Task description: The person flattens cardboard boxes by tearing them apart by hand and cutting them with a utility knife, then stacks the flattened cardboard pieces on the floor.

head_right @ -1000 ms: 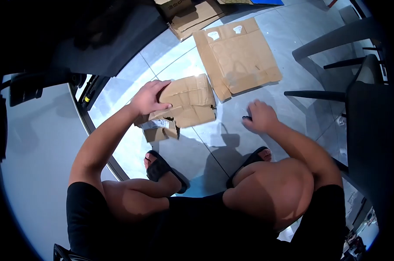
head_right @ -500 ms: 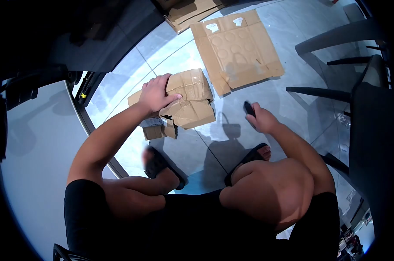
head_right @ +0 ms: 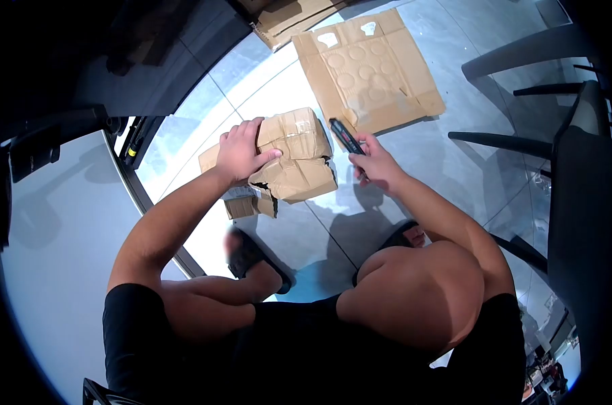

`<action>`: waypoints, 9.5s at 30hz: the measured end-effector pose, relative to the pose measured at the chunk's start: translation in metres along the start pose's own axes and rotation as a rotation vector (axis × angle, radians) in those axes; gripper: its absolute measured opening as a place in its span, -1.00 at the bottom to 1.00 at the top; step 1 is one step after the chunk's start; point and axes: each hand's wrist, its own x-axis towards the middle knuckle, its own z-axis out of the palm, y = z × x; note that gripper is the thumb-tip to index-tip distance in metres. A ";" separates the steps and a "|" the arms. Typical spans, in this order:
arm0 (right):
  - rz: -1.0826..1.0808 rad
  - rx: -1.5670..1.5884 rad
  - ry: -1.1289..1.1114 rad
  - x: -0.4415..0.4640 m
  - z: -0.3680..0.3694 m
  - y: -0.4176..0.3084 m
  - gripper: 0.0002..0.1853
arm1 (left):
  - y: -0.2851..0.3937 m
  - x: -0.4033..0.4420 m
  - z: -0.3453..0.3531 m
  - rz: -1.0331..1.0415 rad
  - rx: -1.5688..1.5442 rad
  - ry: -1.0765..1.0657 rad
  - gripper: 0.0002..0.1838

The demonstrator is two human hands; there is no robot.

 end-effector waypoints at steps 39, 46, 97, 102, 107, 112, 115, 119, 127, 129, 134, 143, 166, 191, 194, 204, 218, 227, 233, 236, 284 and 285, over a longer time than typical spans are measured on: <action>-0.415 -0.808 0.086 -0.010 0.007 -0.013 -0.58 | 0.006 0.014 0.010 -0.098 0.094 -0.039 -0.23; -0.546 -0.989 -0.056 -0.022 -0.003 -0.007 -0.60 | 0.005 0.013 0.015 -0.048 0.111 -0.049 -0.26; -0.225 -0.959 -0.097 -0.061 -0.013 -0.009 -0.53 | 0.023 0.007 0.012 -0.191 0.035 -0.148 -0.07; -0.247 -1.245 -0.306 -0.052 -0.014 0.043 -0.55 | 0.006 0.029 0.020 -0.669 -0.263 -0.042 -0.11; -0.215 -0.820 0.036 -0.069 -0.027 0.017 -0.53 | -0.019 0.038 -0.005 -0.534 -0.314 0.110 -0.15; -0.316 -0.618 0.302 -0.065 -0.081 0.083 -0.48 | -0.042 0.015 0.003 -0.325 -0.550 0.244 -0.38; -0.378 -0.730 0.396 -0.062 -0.104 0.112 -0.45 | -0.042 -0.008 0.005 0.036 -0.817 0.271 -0.32; -0.504 -1.166 0.487 -0.060 -0.106 0.111 -0.45 | -0.043 -0.009 -0.003 -0.019 -0.920 0.023 -0.16; -0.822 -0.468 0.155 -0.060 0.020 -0.069 0.06 | 0.028 0.003 0.009 -0.120 -1.016 -0.181 -0.19; -0.942 -0.593 0.239 -0.049 0.042 -0.087 0.15 | 0.043 0.001 0.010 -0.036 -0.980 -0.158 -0.13; -0.836 -0.561 0.233 -0.038 0.029 -0.115 -0.02 | 0.054 0.007 0.020 -0.180 -1.236 -0.057 0.00; -1.005 -0.634 0.066 -0.045 0.022 -0.107 0.15 | 0.040 0.009 -0.019 -0.290 -1.244 -0.346 -0.33; -0.778 -0.833 0.125 -0.031 0.035 -0.074 0.06 | 0.092 0.003 -0.096 0.246 -0.035 -0.083 -0.14; -0.208 -1.370 0.428 -0.042 -0.078 0.039 -0.62 | 0.008 0.003 -0.061 0.239 -0.233 0.041 -0.16; -0.106 -1.467 0.423 -0.061 -0.106 0.089 -0.62 | 0.009 -0.004 -0.073 0.332 -0.219 0.123 -0.22; -0.367 -0.537 0.347 -0.061 -0.085 0.054 -0.59 | 0.044 -0.006 -0.161 0.631 0.211 0.420 -0.37; -0.479 -0.283 -0.017 -0.083 0.005 -0.107 -0.58 | 0.025 0.018 -0.170 0.713 0.095 0.325 -0.42; -0.438 -0.484 0.002 -0.097 0.007 -0.123 -0.52 | 0.020 0.029 -0.164 0.735 -0.043 0.300 -0.48; -0.839 -0.990 0.095 -0.095 0.005 -0.124 -0.52 | 0.016 0.033 -0.160 0.768 -0.072 0.302 -0.53; -0.874 -1.039 0.092 -0.096 0.014 -0.128 -0.48 | 0.021 0.035 -0.153 0.797 -0.076 0.287 -0.48; -0.588 -1.014 0.192 -0.032 -0.039 0.003 -0.41 | 0.012 0.019 -0.133 0.400 0.018 0.229 -0.34; -0.552 -0.804 0.159 -0.033 -0.009 -0.022 -0.32 | 0.019 0.019 -0.132 0.374 0.024 0.236 -0.35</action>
